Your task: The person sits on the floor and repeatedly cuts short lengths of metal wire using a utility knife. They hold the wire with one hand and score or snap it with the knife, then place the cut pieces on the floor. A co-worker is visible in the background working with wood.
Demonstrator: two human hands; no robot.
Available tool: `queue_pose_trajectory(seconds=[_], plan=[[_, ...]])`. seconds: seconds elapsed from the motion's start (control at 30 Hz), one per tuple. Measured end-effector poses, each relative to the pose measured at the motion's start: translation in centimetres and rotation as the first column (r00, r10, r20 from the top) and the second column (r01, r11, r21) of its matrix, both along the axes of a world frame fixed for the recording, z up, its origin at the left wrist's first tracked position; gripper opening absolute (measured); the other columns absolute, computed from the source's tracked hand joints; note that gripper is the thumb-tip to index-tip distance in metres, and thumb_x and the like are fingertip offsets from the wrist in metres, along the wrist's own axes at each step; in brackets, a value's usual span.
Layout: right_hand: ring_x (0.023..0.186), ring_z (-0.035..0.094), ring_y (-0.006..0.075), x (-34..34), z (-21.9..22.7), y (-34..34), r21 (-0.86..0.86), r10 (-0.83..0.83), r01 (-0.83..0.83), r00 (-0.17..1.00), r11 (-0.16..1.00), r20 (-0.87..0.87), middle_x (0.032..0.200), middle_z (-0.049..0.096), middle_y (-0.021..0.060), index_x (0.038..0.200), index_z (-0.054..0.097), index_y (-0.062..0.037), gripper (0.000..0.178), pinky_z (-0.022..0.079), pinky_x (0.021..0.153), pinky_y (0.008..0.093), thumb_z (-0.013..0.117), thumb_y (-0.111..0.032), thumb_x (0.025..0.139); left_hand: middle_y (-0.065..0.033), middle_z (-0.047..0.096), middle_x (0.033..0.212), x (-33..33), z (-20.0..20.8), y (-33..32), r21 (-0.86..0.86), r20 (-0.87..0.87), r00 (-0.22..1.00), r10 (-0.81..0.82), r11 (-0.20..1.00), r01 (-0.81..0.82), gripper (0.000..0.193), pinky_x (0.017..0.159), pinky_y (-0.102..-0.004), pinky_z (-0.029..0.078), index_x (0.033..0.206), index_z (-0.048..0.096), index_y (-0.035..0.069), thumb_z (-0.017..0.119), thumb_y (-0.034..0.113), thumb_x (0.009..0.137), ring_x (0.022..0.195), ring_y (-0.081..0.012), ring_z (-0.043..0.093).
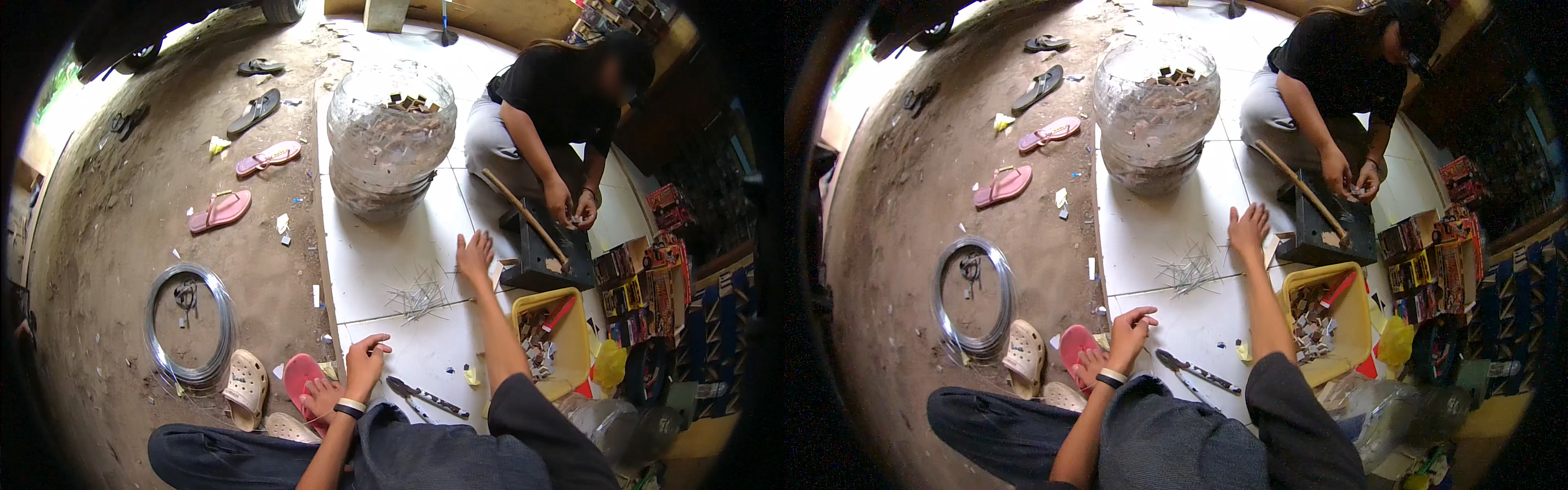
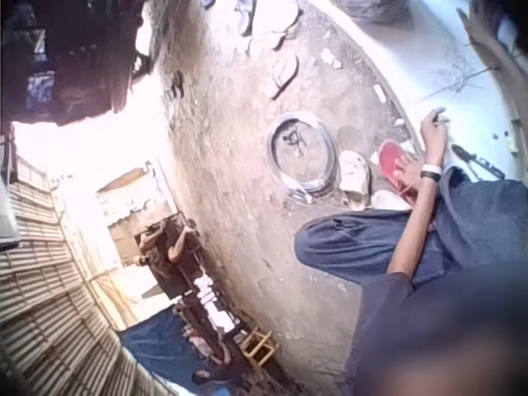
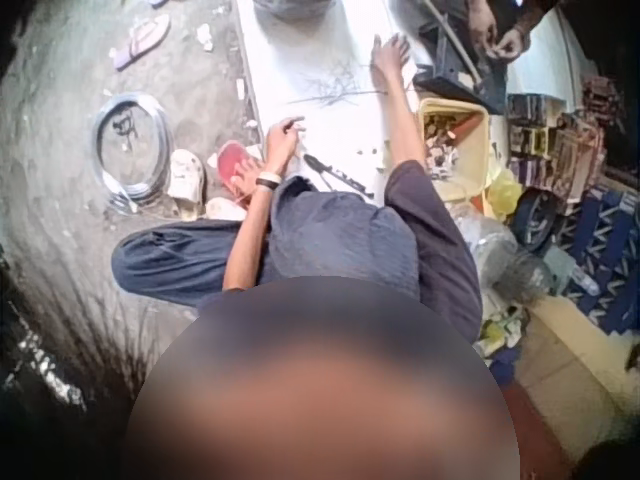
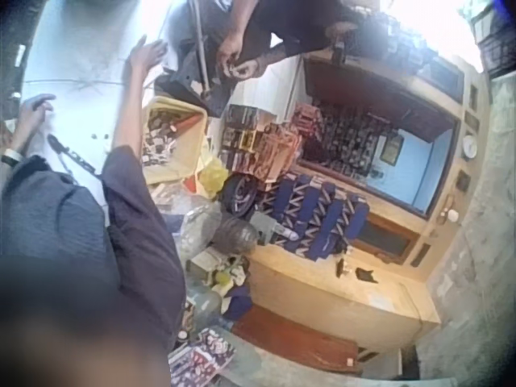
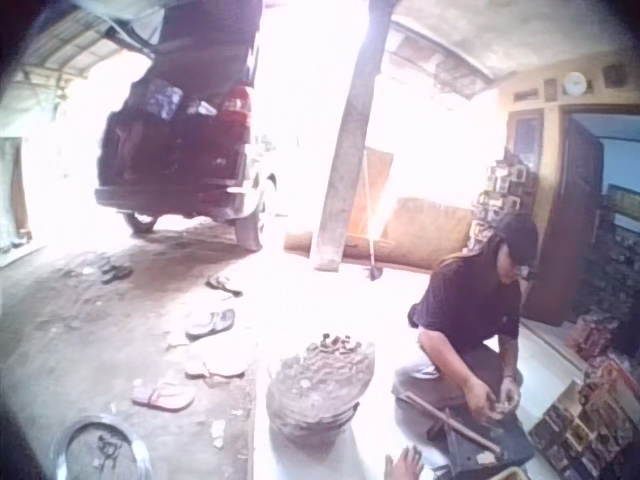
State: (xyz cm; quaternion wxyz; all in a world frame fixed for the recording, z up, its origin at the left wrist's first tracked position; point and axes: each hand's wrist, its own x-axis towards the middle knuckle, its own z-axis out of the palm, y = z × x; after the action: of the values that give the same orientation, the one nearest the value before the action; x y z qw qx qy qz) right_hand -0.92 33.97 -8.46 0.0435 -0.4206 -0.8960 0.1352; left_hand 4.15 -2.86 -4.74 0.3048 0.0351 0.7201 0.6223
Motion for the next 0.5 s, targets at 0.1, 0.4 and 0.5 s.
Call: queue_pose_trajectory(seconds=[0.1,0.4,0.5], plan=[[0.155,0.011,0.0450,1.4,-1.1,-5.8,0.017,0.114,-0.113,0.993,0.993,-0.031,0.166,0.014,0.0287,0.156,0.026,0.0085,0.077,0.008,0.124,0.0572,0.036,-0.050,0.107,-0.0067,0.076,0.085,-0.7,0.1,0.2,0.022,-0.017,0.998,0.057,0.998,-0.057,0.032,0.066,-0.0265,0.050,0.118,0.074,0.002,0.053,0.007,0.093,0.071,-0.0097,0.063],[0.154,0.006,0.0485,7.9,2.8,-17.6,-0.015,0.175,-0.192,0.919,0.981,-0.352,0.164,0.013,0.0333,0.159,0.016,0.0060,0.111,0.007,0.122,0.0619,0.065,-0.065,0.089,-0.0082,0.074,0.093,-1.0,1.8,-0.3,0.105,0.078,0.993,0.083,0.990,-0.091,0.030,0.065,-0.0234,0.051,0.123,0.071,0.002,0.053,0.006,0.099,0.070,-0.0085,0.062],[0.155,0.003,0.0468,9.7,2.9,-20.3,-0.011,0.204,-0.204,0.979,0.979,-0.009,0.166,0.007,0.0308,0.160,0.007,0.0048,0.126,0.005,0.121,0.0649,0.066,-0.073,0.082,-0.0083,0.074,0.092,-1.1,1.6,-0.4,0.094,0.065,0.994,0.092,0.991,-0.098,0.030,0.066,-0.0240,0.052,0.123,0.071,0.002,0.053,0.006,0.099,0.070,-0.0086,0.062]])
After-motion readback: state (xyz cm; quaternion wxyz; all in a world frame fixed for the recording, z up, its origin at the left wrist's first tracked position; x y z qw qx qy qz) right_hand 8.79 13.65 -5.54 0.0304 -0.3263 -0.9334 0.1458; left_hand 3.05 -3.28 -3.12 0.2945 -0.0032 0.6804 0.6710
